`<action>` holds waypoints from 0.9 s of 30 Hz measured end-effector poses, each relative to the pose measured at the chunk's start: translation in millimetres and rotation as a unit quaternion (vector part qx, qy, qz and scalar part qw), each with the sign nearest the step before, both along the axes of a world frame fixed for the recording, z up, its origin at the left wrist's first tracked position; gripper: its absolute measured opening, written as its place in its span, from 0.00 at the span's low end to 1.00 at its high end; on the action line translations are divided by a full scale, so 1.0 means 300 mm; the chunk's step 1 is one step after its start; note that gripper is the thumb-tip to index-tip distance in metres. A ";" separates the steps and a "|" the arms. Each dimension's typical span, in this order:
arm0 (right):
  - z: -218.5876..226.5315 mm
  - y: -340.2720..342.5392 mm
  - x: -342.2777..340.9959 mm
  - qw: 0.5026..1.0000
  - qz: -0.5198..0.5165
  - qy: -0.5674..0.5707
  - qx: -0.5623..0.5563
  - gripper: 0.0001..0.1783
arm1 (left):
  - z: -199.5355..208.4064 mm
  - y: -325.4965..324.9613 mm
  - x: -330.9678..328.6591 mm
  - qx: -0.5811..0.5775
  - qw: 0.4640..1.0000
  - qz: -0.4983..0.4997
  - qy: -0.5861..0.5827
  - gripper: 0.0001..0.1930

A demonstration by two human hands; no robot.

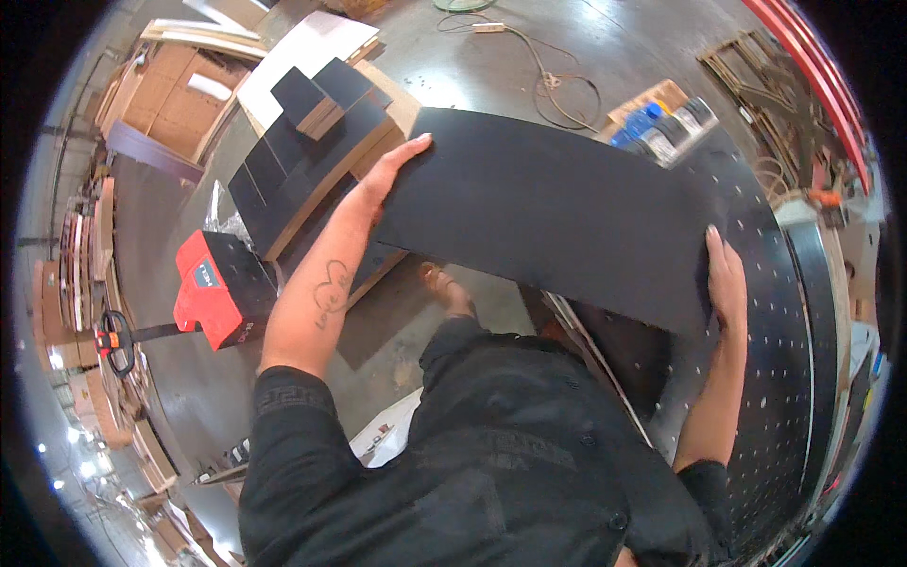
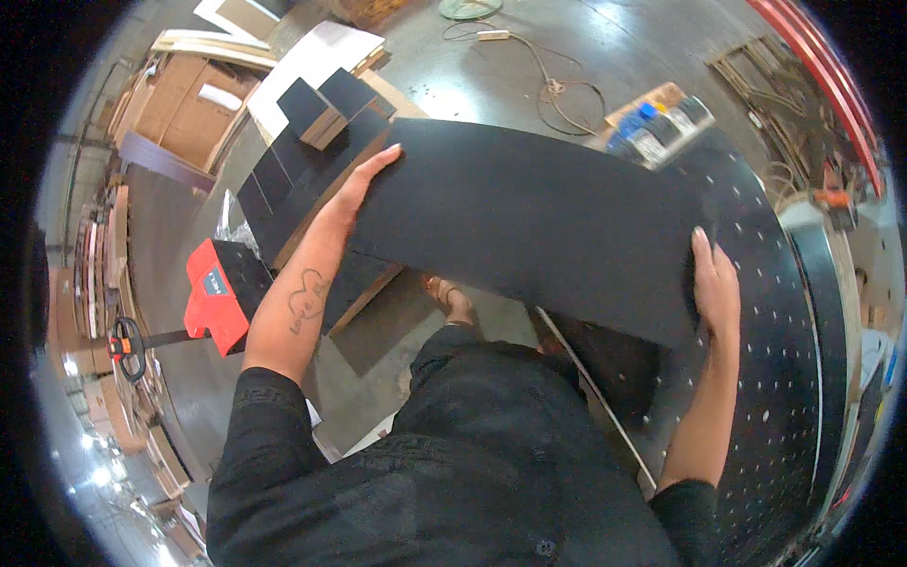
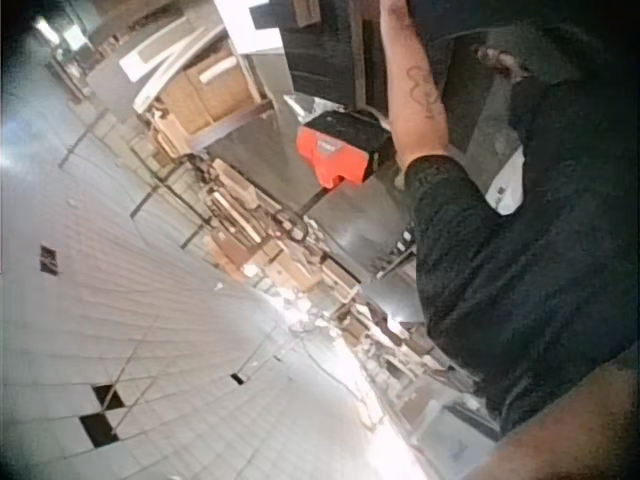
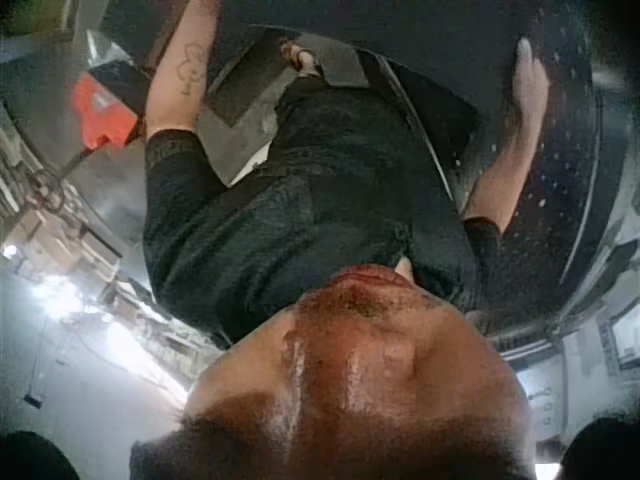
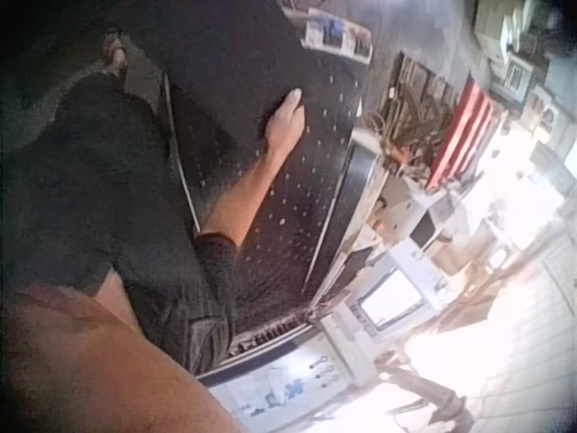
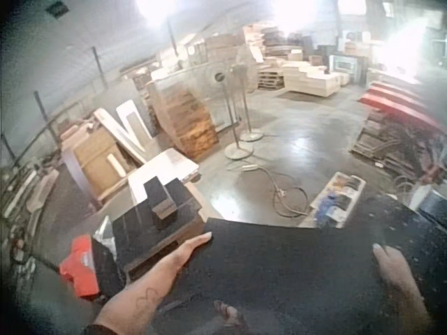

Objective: The person repeatedly picks up dark rectangular panels from a CNC machine table and stacks them on a nearby surface. The person also uses a small orange tool to clear debris from the machine bed between handling cycles.

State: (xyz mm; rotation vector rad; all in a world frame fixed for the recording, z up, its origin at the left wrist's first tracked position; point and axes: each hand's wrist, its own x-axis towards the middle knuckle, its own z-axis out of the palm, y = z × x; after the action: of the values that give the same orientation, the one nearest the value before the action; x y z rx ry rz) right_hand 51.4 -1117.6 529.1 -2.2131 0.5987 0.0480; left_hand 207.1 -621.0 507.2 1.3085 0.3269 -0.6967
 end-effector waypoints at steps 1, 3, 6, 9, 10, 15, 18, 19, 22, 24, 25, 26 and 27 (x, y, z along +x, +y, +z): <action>-0.003 0.041 0.015 1.000 -0.002 -0.011 -0.015 0.35 | -0.013 0.038 0.028 -0.014 1.000 0.000 0.004 0.30; -0.009 0.115 0.035 0.998 0.005 -0.028 0.056 0.35 | -0.037 0.111 0.097 -0.043 0.999 -0.007 0.027 0.29; -0.026 0.201 0.075 0.994 -0.056 -0.025 0.092 0.35 | -0.070 0.176 0.213 -0.096 0.992 -0.027 0.073 0.28; -0.034 0.251 0.094 0.936 -0.185 0.009 0.299 0.41 | -0.117 0.204 0.312 -0.185 0.977 -0.056 0.088 0.28; -0.027 0.253 0.098 0.944 -0.176 0.013 0.278 0.43 | -0.142 0.208 0.338 -0.197 0.974 -0.057 0.096 0.28; 0.000 0.210 0.142 0.949 -0.146 0.022 0.277 0.40 | -0.320 0.230 0.406 -0.284 0.948 -0.093 0.108 0.30; -0.003 0.225 0.229 0.953 -0.167 0.025 0.252 0.38 | -0.412 0.269 0.414 -0.323 0.940 -0.084 0.074 0.32; 0.003 0.244 0.268 0.953 -0.200 0.031 0.227 0.37 | -0.434 0.295 0.415 -0.322 0.940 -0.080 0.078 0.31; 0.022 0.376 0.436 0.962 -0.113 0.040 0.247 0.37 | -0.460 0.427 0.426 -0.282 0.953 -0.047 0.097 0.30; 0.046 0.480 0.597 0.951 -0.094 0.085 0.283 0.36 | -0.442 0.548 0.455 -0.273 0.952 -0.012 0.136 0.34; 0.051 0.529 0.679 0.931 -0.063 0.111 0.341 0.36 | -0.421 0.608 0.454 -0.242 0.956 0.010 0.168 0.36; 0.039 0.583 0.771 0.939 -0.078 0.092 0.321 0.36 | -0.391 0.670 0.454 -0.241 0.955 0.040 0.168 0.35; 0.018 0.634 0.868 0.945 -0.060 0.091 0.308 0.36 | -0.358 0.728 0.457 -0.255 0.952 0.072 0.154 0.35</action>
State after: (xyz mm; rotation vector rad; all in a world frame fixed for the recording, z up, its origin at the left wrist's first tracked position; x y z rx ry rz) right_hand 311.8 -927.5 534.4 -1.5713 0.7059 0.3345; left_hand 344.1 -402.7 399.9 0.6775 0.4544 -0.7975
